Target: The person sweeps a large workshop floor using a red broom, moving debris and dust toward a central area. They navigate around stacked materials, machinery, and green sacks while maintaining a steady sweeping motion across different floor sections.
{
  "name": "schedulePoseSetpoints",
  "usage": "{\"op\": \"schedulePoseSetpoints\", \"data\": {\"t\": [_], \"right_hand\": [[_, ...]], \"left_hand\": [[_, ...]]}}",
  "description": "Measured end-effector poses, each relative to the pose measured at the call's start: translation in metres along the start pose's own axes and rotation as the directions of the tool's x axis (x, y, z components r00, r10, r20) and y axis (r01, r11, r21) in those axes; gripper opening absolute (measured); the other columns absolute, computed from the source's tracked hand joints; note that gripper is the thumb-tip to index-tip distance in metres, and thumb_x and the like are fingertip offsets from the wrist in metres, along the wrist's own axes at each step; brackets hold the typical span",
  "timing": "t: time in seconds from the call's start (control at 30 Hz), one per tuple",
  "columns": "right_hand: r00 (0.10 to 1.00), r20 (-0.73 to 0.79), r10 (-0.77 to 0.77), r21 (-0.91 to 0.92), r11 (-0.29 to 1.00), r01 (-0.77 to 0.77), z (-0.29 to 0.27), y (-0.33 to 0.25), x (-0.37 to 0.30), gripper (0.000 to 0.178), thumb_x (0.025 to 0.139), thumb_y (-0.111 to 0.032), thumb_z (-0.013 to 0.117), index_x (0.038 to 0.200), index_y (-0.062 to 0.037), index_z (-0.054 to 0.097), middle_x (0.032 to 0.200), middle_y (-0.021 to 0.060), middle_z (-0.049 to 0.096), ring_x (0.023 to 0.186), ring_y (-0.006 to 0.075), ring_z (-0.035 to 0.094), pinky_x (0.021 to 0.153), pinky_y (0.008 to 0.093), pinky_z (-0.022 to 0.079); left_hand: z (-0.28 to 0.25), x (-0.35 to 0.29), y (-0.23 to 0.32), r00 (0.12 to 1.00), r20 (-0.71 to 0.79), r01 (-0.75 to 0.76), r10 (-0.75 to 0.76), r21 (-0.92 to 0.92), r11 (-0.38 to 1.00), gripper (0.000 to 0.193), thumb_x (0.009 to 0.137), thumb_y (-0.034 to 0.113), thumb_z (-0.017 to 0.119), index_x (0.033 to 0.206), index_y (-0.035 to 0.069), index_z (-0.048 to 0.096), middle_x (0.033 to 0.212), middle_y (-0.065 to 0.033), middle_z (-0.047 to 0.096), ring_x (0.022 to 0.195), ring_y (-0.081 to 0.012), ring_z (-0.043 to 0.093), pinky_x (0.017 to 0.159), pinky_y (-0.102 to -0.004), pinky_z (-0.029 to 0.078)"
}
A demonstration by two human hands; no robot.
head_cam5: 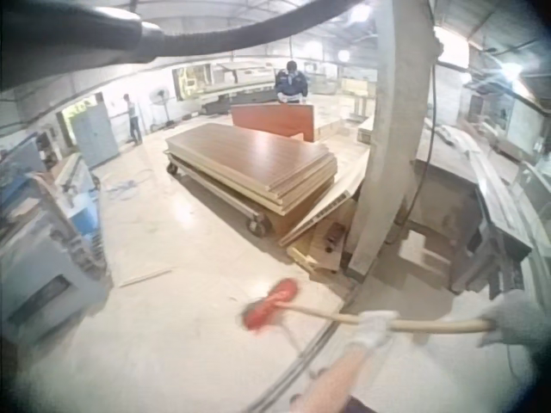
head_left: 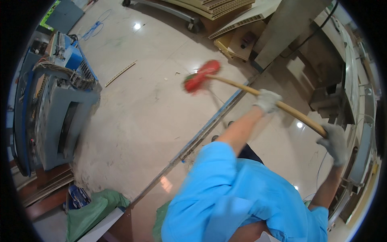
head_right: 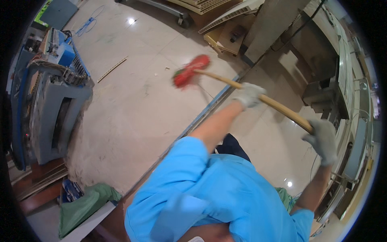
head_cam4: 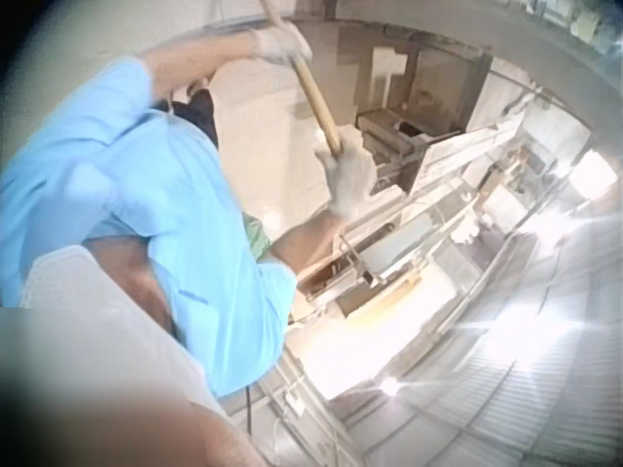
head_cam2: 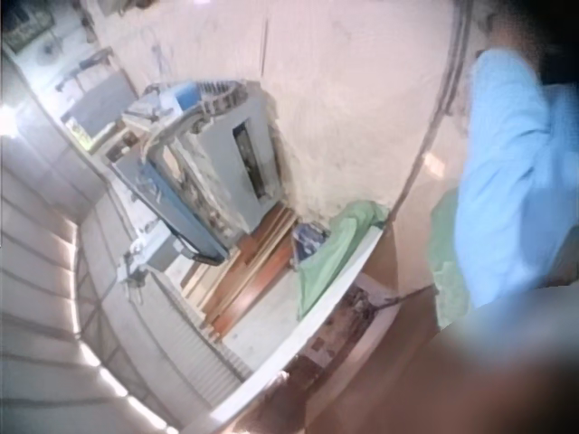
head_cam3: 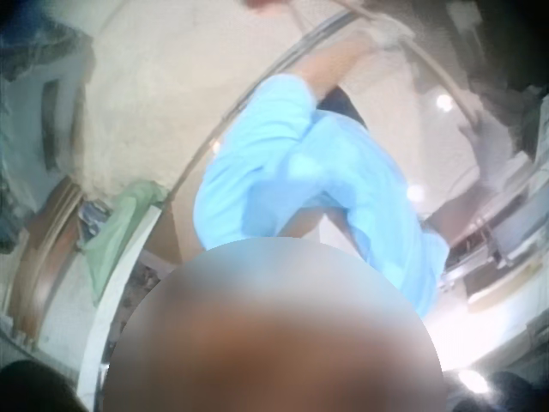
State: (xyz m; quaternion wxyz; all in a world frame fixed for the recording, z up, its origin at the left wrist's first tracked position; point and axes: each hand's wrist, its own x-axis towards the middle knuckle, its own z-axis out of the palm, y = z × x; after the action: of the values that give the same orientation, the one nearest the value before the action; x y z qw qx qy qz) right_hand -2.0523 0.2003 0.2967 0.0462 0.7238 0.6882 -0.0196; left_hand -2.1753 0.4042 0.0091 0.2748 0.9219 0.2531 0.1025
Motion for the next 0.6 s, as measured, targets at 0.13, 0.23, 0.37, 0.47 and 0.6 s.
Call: {"op": "schedulePoseSetpoints", "data": {"t": [0.13,0.23,0.37,0.47,0.6], "right_hand": [[0.865,0.497,-0.070,0.042,0.998,0.056,0.082,-0.102,0.101,0.024,0.076,-0.023,0.075,0.094,-0.0078,0.068,0.077,0.0112,0.068,0.066,0.0284,0.067,0.061,0.0407,0.054],[0.840,0.344,-0.420,0.176,0.907,0.382,0.151,-0.213,0.152,0.013,0.083,-0.015,0.061,0.075,-0.0078,0.068,0.067,0.0095,0.068,0.057,0.0242,0.066,0.049,0.0423,0.052],[0.837,0.067,-0.543,0.201,0.829,0.522,0.167,-0.245,0.170,0.010,0.081,-0.017,0.062,0.078,-0.0096,0.068,0.069,0.0085,0.069,0.064,0.0265,0.070,0.053,0.0394,0.054],[0.807,0.141,-0.573,0.121,0.819,0.561,0.142,-0.209,0.151,0.010,0.082,-0.019,0.063,0.085,-0.0099,0.066,0.070,0.0069,0.069,0.065,0.0252,0.070,0.053,0.0385,0.054],[0.796,0.314,-0.518,0.117,0.853,0.509,0.131,-0.181,0.110,0.010,0.084,-0.017,0.062,0.090,-0.0132,0.068,0.074,0.0047,0.070,0.071,0.0232,0.071,0.057,0.0382,0.054]], "left_hand": [[-0.012,-0.160,-0.148,0.858,-0.062,0.418,-0.510,-0.493,0.763,0.035,0.084,0.008,0.063,0.119,0.009,0.068,0.113,-0.0178,0.068,0.107,-0.0310,0.062,0.099,-0.0438,0.046],[-0.060,-0.282,-0.234,0.680,-0.012,0.722,-0.734,0.186,0.666,0.048,0.078,0.017,0.076,0.125,0.022,0.066,0.116,-0.0135,0.068,0.111,-0.0301,0.061,0.101,-0.0419,0.044],[-0.081,-0.359,-0.238,0.677,-0.290,0.736,-0.676,0.261,0.625,0.046,0.078,0.013,0.073,0.122,0.021,0.062,0.116,-0.0058,0.065,0.113,-0.0245,0.059,0.111,-0.0510,0.031],[-0.048,-0.359,-0.205,0.599,-0.606,0.686,-0.523,0.053,0.725,0.044,0.079,0.017,0.073,0.121,0.015,0.061,0.112,-0.0065,0.065,0.113,-0.0250,0.057,0.114,-0.0495,0.028],[0.025,-0.329,-0.167,0.606,-0.678,0.707,-0.416,0.221,0.672,0.039,0.079,0.023,0.073,0.116,0.011,0.066,0.111,-0.0114,0.067,0.100,-0.0280,0.061,0.108,-0.0473,0.036]]}}
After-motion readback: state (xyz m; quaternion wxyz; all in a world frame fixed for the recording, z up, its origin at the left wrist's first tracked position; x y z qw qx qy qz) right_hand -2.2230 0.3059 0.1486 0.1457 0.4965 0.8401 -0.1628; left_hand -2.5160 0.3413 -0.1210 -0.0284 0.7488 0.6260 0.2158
